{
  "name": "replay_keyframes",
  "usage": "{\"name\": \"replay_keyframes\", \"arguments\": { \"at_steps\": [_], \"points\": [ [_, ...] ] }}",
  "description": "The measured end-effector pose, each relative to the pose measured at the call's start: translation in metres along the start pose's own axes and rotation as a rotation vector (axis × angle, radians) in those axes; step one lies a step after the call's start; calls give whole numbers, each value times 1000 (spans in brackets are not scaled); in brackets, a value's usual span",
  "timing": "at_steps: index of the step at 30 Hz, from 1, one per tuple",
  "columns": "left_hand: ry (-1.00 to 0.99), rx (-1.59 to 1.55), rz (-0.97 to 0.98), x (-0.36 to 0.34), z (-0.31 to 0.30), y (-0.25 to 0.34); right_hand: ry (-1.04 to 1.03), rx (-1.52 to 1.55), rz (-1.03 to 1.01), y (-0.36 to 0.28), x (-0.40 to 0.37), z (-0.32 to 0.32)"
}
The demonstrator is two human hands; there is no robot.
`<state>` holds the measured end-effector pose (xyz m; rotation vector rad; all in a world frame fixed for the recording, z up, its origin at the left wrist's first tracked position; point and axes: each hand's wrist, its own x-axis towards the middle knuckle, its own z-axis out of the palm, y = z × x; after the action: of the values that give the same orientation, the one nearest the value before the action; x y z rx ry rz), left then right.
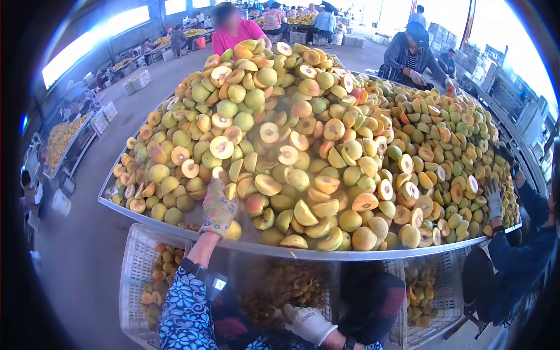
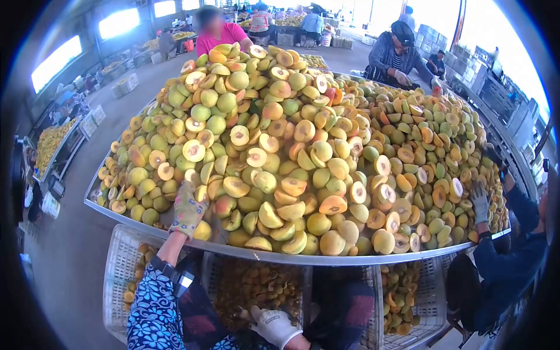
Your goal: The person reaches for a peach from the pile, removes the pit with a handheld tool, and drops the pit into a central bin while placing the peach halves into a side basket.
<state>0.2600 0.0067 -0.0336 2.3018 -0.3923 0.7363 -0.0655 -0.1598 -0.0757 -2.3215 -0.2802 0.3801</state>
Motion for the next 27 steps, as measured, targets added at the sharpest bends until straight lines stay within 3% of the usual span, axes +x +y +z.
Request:
{"name": "replay_keyframes", "arguments": {
  "at_steps": [2, 3, 4, 6, 8, 11, 12, 14, 16, 19, 21, 27],
  "points": [
    [-211, -16, -255, 2, -33, 24, -20, -17, 17, 2, -1, 0],
    [-227, -139, -357, 2, -47, 31, -23, 2, 48, 0, -1, -3],
    [-250, -529, -440, -5, -53, 14, -27, 24, 76, -4, -1, -5],
    [-75, -1330, -666, -29, -74, 16, 53, 63, 59, -8, -1, -9],
    [36, -1488, -677, -64, -84, 14, 140, 41, -69, 9, 6, 4],
    [66, -2012, -828, -86, -127, 78, 258, 453, -1, -34, 9, -27],
    [117, -2029, -885, -101, -130, 86, 290, 612, -26, -42, 10, -32],
    [-25, -2003, -688, -119, -141, 102, 210, 685, 109, -64, 4, -53],
    [-17, -1807, -776, -139, -142, 116, 241, 580, 32, -86, -1, -65],
    [-83, -1626, -724, -156, -148, 136, 228, 439, -158, -111, -1, -71],
    [-103, -1562, -745, -164, -151, 144, 209, 471, -126, -121, 2, -71],
    [-72, -1188, -431, -174, -149, 147, 152, 553, -82, -118, 4, -66]
  ]
}}
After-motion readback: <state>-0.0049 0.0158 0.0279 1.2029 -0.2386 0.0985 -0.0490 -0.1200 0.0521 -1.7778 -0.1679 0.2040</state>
